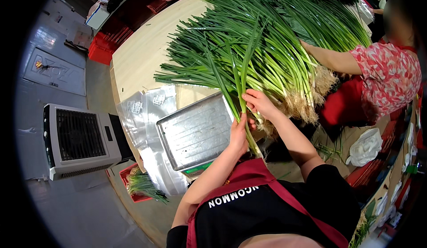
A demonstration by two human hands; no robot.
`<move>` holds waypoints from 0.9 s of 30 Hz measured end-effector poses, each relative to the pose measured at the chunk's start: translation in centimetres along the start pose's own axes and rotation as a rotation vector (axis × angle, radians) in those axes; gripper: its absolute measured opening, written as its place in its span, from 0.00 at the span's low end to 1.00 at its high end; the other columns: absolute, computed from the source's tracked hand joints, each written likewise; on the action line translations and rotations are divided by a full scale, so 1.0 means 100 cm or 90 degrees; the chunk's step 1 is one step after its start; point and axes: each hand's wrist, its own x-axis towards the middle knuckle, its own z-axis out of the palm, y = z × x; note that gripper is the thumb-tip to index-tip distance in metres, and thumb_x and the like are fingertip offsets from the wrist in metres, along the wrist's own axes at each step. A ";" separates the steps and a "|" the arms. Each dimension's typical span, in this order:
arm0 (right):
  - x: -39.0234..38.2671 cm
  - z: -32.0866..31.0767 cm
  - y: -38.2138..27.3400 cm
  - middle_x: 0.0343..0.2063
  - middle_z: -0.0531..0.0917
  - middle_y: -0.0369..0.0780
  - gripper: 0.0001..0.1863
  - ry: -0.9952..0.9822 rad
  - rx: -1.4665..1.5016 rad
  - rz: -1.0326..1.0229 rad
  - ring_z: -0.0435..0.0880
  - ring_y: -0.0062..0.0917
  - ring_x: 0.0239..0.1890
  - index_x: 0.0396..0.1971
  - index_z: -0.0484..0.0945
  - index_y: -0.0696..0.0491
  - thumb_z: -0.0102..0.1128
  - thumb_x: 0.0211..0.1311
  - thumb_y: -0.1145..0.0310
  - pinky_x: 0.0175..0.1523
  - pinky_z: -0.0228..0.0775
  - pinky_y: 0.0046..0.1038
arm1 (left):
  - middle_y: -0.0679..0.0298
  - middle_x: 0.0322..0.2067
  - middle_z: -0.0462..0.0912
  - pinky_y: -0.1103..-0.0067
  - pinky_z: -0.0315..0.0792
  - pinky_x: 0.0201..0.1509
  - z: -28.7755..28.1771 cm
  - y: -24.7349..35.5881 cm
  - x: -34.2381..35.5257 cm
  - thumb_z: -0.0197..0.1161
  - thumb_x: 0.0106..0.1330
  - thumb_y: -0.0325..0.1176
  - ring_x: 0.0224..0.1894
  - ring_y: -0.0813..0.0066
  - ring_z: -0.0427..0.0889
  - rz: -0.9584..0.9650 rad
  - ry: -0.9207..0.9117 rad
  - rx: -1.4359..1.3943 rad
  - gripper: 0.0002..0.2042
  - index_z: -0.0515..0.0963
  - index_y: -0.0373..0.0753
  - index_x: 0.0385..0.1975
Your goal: The person weighs bundles of green onions on an electronic scale, adjusts the stalks by hand, and slides them into plastic bags.
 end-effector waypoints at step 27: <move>0.013 -0.037 0.015 0.12 0.64 0.30 0.05 0.309 0.063 -0.042 0.55 0.13 0.11 0.27 0.72 0.56 0.47 0.51 0.78 0.14 0.47 0.18 | 0.74 0.14 0.58 0.84 0.57 0.26 -0.002 0.011 -0.007 0.46 0.67 0.44 0.16 0.84 0.55 -0.099 -0.113 -0.160 0.11 0.67 0.44 0.36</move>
